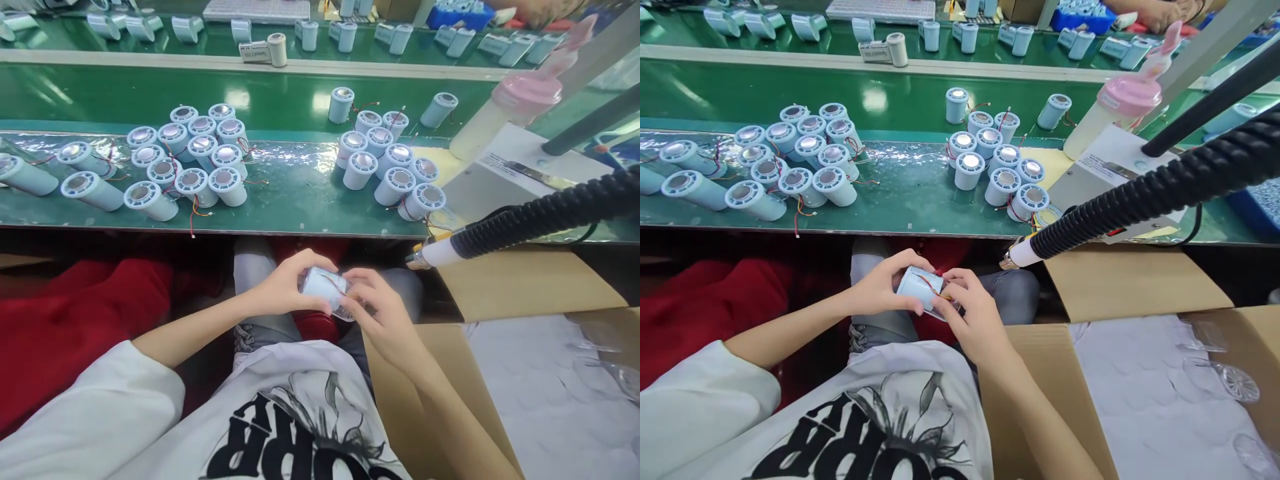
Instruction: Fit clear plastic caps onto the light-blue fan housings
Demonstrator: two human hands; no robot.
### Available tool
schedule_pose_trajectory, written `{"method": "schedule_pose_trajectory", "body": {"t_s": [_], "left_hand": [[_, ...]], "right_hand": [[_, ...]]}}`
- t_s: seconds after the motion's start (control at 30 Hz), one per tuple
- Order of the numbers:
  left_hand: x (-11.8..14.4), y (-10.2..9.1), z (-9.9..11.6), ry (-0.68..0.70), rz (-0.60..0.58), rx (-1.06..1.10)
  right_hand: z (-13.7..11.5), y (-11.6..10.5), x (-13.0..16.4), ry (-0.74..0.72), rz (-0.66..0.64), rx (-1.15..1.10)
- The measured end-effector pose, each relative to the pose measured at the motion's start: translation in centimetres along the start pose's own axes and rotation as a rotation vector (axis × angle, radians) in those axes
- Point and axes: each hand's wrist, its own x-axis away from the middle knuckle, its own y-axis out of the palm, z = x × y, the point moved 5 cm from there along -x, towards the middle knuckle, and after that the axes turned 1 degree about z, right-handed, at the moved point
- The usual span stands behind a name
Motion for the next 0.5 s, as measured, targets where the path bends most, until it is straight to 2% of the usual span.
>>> {"method": "schedule_pose_trajectory", "body": {"t_s": [0.1, 0.2, 0.37, 0.43, 0.5], "left_hand": [[0.2, 0.6, -0.4, 0.099, -0.061, -0.082], [0.3, 1.4, -0.5, 0.137, -0.156, -0.025], [0.5, 2.4, -0.5, 0.002, -0.228, 0.193], [0.7, 2.8, -0.4, -0.053, -0.233, 0.274], [0.9, 3.0, -0.5, -0.11, -0.218, 0.393]], "right_hand": [[0.5, -0.5, 0.2, 0.092, 0.042, -0.121], [1.4, -0.9, 0.5, 0.201, 0.083, -0.254], [3.1, -1.3, 0.9, 0.317, 0.167, -0.488], [3.3, -1.4, 1.0, 0.316, 0.146, -0.545], [2.7, -1.4, 1.1, 0.231, 0.064, -0.498]]}}
